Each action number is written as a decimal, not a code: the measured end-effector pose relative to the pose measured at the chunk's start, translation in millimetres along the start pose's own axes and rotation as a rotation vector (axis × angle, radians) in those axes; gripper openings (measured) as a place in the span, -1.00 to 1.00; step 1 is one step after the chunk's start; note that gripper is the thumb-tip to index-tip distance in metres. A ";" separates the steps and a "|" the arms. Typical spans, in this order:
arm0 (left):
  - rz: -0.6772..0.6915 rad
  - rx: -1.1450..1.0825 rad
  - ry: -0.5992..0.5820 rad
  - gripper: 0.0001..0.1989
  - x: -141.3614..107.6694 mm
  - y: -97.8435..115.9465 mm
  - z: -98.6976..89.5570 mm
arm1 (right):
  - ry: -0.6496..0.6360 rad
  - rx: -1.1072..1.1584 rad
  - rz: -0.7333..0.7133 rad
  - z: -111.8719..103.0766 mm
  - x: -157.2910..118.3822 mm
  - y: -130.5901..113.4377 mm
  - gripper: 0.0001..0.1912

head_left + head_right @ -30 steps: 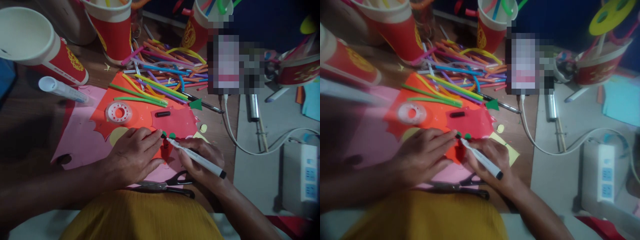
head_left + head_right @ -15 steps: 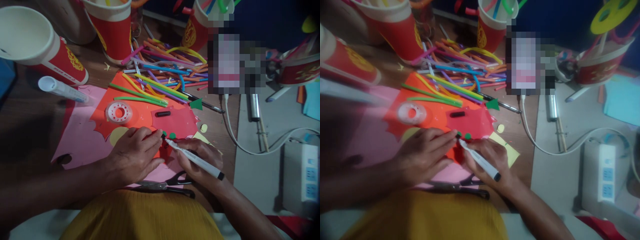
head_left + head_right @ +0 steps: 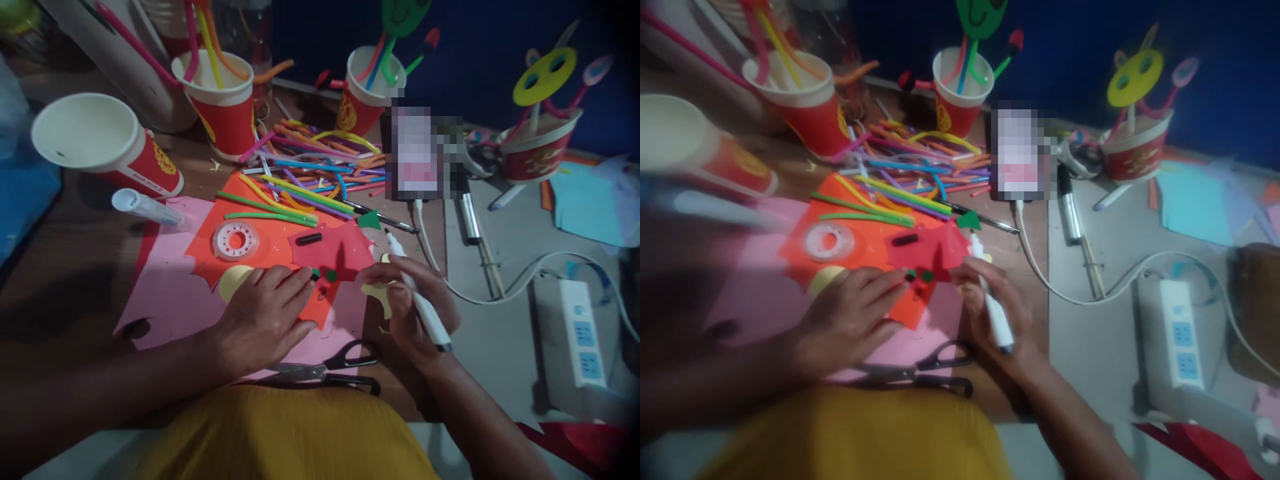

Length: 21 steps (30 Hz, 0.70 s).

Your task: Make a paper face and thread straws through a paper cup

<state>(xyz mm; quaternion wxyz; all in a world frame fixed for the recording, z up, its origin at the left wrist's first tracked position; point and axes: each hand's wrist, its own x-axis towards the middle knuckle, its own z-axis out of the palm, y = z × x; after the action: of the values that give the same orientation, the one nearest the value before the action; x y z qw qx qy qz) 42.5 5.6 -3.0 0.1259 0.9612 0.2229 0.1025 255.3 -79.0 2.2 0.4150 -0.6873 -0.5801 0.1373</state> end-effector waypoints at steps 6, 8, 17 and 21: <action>-0.005 0.031 0.026 -0.63 -4.4 4.2 -3.2 | -0.198 -0.088 -0.255 -1.3 5.8 2.5 -0.68; -0.010 0.048 0.041 -0.62 -5.1 4.8 -3.0 | -0.262 -0.130 -0.334 -1.2 8.1 3.7 -0.64; -0.060 0.095 0.028 -0.59 -1.5 6.5 -3.6 | -0.438 -0.260 -0.369 -3.5 12.1 2.3 -0.50; -0.100 0.112 -0.007 -0.62 2.7 3.2 -3.5 | -0.439 -0.263 -0.371 -3.8 12.8 1.8 -0.49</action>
<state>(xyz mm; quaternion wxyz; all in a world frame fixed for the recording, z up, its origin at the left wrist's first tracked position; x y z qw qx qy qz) 45.3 4.8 1.6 0.0775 0.9548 0.2758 0.0800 262.7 -68.9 7.0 0.2054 -0.5718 -0.7839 0.1280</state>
